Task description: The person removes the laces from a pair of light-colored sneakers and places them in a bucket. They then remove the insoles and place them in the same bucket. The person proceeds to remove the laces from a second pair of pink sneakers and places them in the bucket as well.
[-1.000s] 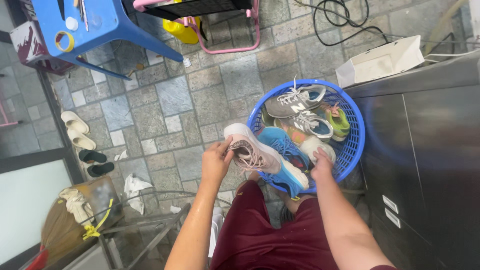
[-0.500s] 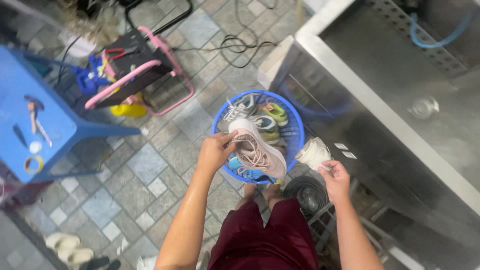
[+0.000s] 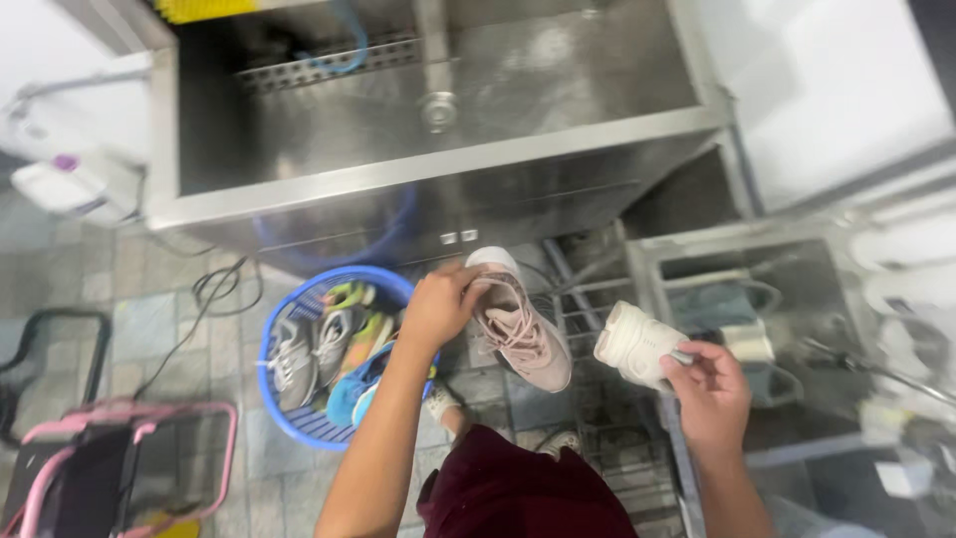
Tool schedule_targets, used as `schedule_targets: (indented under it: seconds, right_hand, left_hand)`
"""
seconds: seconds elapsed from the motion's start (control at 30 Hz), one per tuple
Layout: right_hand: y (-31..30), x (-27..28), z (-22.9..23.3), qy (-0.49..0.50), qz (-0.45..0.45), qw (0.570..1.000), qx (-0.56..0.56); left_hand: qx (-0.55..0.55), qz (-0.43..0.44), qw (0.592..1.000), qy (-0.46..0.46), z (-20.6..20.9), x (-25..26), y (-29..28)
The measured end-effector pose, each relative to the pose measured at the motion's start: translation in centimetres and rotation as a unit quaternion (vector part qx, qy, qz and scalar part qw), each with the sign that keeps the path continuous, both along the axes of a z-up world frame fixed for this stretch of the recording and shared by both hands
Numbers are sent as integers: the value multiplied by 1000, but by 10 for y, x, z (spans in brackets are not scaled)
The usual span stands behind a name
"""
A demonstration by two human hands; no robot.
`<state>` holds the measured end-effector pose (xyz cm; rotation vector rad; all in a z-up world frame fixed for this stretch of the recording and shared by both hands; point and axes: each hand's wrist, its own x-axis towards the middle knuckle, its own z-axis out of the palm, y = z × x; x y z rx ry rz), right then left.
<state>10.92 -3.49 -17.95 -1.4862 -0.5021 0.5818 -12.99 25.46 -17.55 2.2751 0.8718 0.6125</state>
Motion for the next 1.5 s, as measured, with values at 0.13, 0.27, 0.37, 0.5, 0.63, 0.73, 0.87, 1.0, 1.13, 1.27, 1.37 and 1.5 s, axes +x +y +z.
schedule_targets:
  seconds: [0.13,0.27,0.37,0.5,0.63,0.73,0.87,1.0,1.13,1.27,1.37,1.5]
  right_hand:
    - [-92,30,4,-4,-144,987,-68]
    - [-150,52,-33,15,-185,975,-124]
    - [-168,53,-57,58,-210,959,-181]
    - [-159,48,-64,-45,-183,964,-188]
    - [-148,44,-54,-138,-123,925,-332]
    - [-150,44,-55,-83,-117,921,-362]
    - [-158,47,-77,26,-163,937,-307]
    - [-170,65,-87,222,-216,903,-299]
    - [-194,79,-83,72,-102,838,-531]
    - [-204,75,-84,-62,-64,814,-573]
    - [-215,75,-100,-22,-64,862,-503]
    - [-231,62,-115,-12,-30,909,-417]
  left_hand:
    - [38,-68,996,35,-26,132,-43]
    - [80,-116,987,83,-59,235,-70]
    - [114,-154,970,151,-72,293,-76]
    - [124,-160,951,235,-84,337,-64]
    - [107,-165,949,248,-92,361,-50]
    - [179,-193,927,267,-96,374,-42]
    - [154,-231,933,229,-102,377,-7]
    - [110,-243,946,182,-109,379,-4]
    - [87,-219,946,222,-99,378,-19]
    - [115,-197,940,255,-75,373,-33]
    - [231,-169,949,132,-52,361,-58]
    - [122,-352,927,-29,-45,301,-153]
